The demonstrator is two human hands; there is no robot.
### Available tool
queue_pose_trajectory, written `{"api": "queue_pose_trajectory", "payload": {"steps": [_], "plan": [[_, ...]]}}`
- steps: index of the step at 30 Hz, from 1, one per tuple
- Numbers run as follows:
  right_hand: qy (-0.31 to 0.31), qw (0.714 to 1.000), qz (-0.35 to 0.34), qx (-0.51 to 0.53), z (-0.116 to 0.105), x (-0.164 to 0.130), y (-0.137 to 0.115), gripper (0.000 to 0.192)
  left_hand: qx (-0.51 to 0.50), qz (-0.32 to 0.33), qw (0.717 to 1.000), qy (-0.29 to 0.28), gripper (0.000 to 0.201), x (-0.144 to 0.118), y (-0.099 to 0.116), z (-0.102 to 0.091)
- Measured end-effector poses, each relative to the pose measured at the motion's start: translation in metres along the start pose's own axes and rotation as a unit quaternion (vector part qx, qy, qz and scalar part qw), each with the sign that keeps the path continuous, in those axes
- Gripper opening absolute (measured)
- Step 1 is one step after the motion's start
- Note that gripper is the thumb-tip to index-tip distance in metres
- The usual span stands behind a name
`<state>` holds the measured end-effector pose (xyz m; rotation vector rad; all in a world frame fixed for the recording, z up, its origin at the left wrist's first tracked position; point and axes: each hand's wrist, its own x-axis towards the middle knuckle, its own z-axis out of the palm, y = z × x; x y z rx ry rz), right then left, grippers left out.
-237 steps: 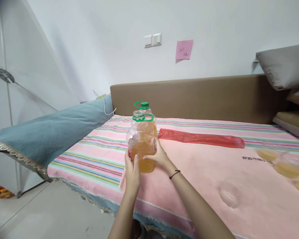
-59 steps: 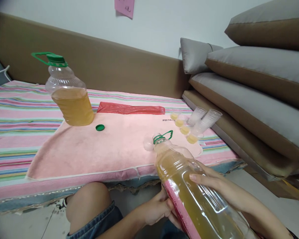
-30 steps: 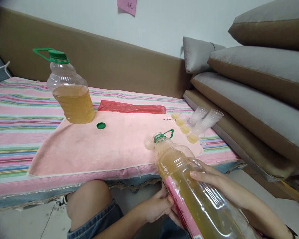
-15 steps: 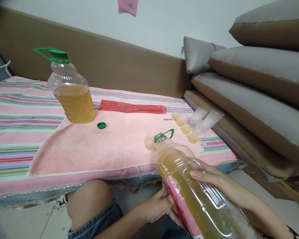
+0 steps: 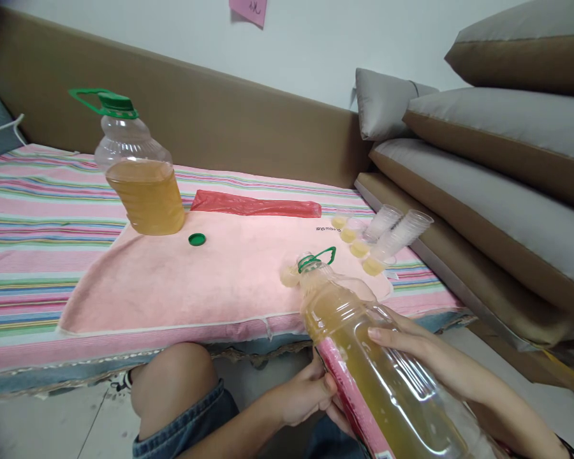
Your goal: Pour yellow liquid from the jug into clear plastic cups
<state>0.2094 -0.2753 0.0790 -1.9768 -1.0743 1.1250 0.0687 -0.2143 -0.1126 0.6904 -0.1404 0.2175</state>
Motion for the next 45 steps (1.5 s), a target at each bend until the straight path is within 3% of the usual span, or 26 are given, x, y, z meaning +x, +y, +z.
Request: {"api": "queue_pose_trajectory", "payload": {"steps": [5, 33, 40, 45], "plan": [[-0.029, 0.999, 0.016, 0.032, -0.001, 0.001, 0.003, 0.063, 0.000, 0.002, 1.000, -0.008, 0.097, 0.000, -0.003, -0.003], [-0.034, 0.998, 0.010, 0.046, 0.003, 0.000, -0.004, 0.059, 0.001, -0.013, 1.000, -0.003, 0.097, -0.001, 0.000, -0.002], [-0.003, 0.999, 0.007, 0.034, 0.006, 0.005, -0.006, 0.061, 0.041, -0.007, 0.999, 0.000, 0.108, -0.003, 0.013, -0.002], [0.019, 0.998, -0.028, 0.044, 0.009, 0.007, -0.002, 0.064, 0.077, -0.011, 0.997, 0.020, 0.114, -0.006, 0.037, 0.000]]}}
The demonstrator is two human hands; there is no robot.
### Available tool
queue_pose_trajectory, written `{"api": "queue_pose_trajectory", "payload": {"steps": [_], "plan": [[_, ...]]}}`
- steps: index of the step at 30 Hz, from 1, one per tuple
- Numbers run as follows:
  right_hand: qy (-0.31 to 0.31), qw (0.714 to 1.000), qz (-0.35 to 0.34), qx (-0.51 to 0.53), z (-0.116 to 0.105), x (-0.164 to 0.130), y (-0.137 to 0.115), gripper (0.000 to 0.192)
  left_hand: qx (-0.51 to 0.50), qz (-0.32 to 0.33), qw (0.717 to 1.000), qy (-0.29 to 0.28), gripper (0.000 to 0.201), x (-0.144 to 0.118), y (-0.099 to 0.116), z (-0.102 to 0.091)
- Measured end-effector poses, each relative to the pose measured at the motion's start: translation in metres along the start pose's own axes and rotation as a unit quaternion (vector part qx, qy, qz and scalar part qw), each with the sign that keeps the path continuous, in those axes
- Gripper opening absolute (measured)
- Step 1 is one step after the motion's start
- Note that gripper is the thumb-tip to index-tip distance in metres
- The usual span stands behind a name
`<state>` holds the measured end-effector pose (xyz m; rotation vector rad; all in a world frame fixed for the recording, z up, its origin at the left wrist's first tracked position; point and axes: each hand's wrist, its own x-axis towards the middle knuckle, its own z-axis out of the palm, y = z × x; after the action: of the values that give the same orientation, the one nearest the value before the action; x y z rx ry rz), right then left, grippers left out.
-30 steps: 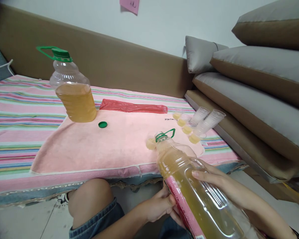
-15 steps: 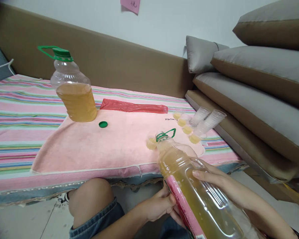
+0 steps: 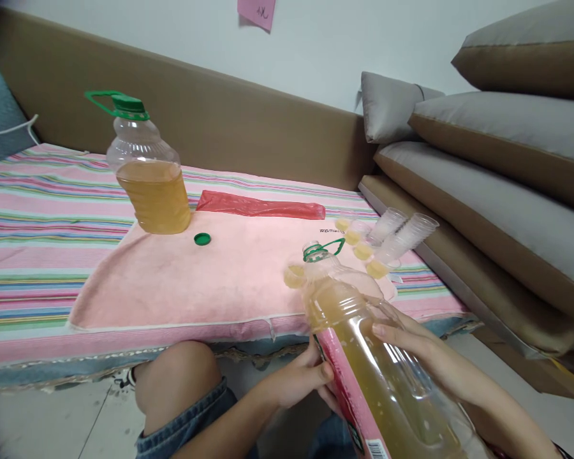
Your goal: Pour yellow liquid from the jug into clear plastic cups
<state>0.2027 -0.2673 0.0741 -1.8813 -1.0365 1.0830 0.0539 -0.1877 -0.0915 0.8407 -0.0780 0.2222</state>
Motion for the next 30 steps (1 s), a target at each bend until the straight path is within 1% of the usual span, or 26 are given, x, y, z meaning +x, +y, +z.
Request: {"api": "queue_pose_trajectory", "payload": {"steps": [3, 6, 7, 11, 13, 15, 18, 20, 23, 25, 27, 30], "plan": [[0.031, 0.999, -0.009, 0.020, 0.000, 0.002, 0.011, 0.064, 0.035, -0.011, 0.999, 0.033, 0.114, -0.007, 0.022, 0.005], [0.042, 0.997, -0.004, 0.059, 0.002, 0.005, 0.023, 0.062, 0.069, 0.023, 0.995, 0.068, 0.110, -0.014, 0.042, 0.012], [0.038, 0.996, -0.006, 0.075, 0.004, 0.005, 0.026, 0.063, 0.071, 0.041, 0.994, 0.069, 0.109, -0.016, 0.047, 0.014], [0.010, 0.987, -0.028, 0.158, 0.016, 0.002, 0.033, 0.074, 0.057, 0.111, 0.991, 0.047, 0.110, -0.024, 0.060, 0.016], [0.002, 0.979, -0.038, 0.199, 0.026, 0.000, 0.033, 0.079, 0.074, 0.133, 0.987, 0.054, 0.111, -0.031, 0.064, 0.014], [-0.010, 0.971, -0.052, 0.233, 0.036, 0.000, 0.032, 0.085, 0.101, 0.142, 0.982, 0.073, 0.111, -0.040, 0.070, 0.012], [-0.057, 0.956, -0.079, 0.276, 0.053, 0.003, 0.029, 0.095, 0.133, 0.145, 0.975, 0.102, 0.109, -0.058, 0.081, 0.012], [-0.082, 0.950, -0.103, 0.282, 0.064, 0.008, 0.027, 0.097, 0.145, 0.146, 0.972, 0.111, 0.108, -0.070, 0.090, 0.014], [-0.074, 0.950, -0.163, 0.256, 0.079, 0.015, 0.020, 0.094, 0.152, 0.145, 0.969, 0.130, 0.112, -0.088, 0.103, 0.018], [-0.066, 0.948, -0.207, 0.233, 0.089, 0.020, 0.012, 0.095, 0.168, 0.142, 0.962, 0.161, 0.115, -0.098, 0.110, 0.018], [-0.062, 0.942, -0.248, 0.219, 0.098, 0.026, 0.002, 0.098, 0.196, 0.150, 0.947, 0.205, 0.113, -0.108, 0.115, 0.015], [-0.046, 0.927, -0.301, 0.220, 0.113, 0.035, -0.014, 0.104, 0.238, 0.201, 0.911, 0.269, 0.099, -0.120, 0.122, 0.009]]}}
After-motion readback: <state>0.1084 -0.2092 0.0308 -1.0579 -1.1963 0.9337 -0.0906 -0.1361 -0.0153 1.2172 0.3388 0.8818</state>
